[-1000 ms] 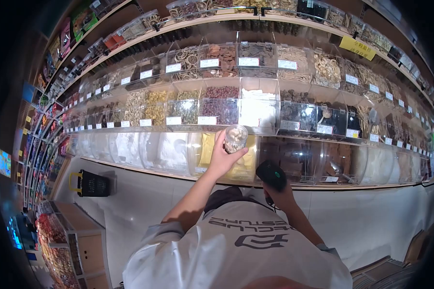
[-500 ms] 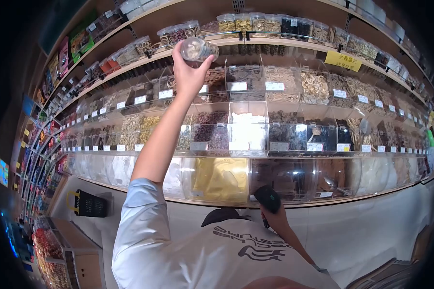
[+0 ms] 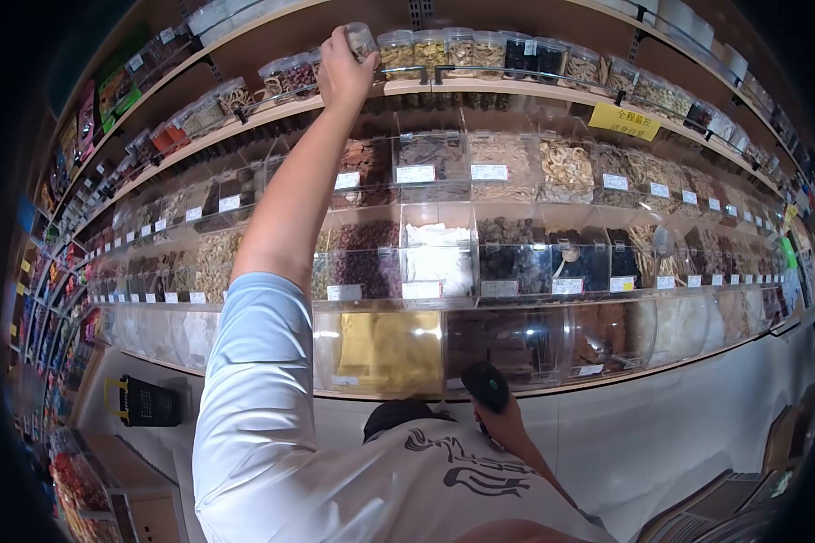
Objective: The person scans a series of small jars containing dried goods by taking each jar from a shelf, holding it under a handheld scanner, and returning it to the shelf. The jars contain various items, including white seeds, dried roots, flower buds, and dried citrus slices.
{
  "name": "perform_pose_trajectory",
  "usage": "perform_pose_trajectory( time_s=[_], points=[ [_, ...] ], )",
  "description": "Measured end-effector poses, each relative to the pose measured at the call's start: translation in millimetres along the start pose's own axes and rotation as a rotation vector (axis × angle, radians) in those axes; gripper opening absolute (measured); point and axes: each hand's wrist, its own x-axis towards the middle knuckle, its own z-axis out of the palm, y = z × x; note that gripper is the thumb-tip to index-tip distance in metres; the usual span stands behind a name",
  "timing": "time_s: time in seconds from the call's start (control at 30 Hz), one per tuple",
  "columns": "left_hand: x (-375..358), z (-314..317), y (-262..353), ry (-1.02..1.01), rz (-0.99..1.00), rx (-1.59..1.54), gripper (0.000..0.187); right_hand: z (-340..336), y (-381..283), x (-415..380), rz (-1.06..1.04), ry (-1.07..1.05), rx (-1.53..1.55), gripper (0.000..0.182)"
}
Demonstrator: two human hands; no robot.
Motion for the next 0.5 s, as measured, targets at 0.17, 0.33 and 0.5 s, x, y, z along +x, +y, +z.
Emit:
perform_pose_trajectory(
  time_s=[0.17, 0.33, 0.5],
  points=[
    [-1, 11, -13, -0.065, -0.031, 0.072, 0.069, 1, 1, 7, -0.004, 0.013, -0.01, 0.019],
    [-6, 2, -16, -0.065, 0.008, 0.147, 0.066, 3, 9, 16, -0.018, -0.028, -0.075, 0.019],
    [13, -20, -40, -0.035, -0.003, 0.302, 0.064, 9, -1, 16, 0.012, -0.064, -0.061, 0.018]
  ],
)
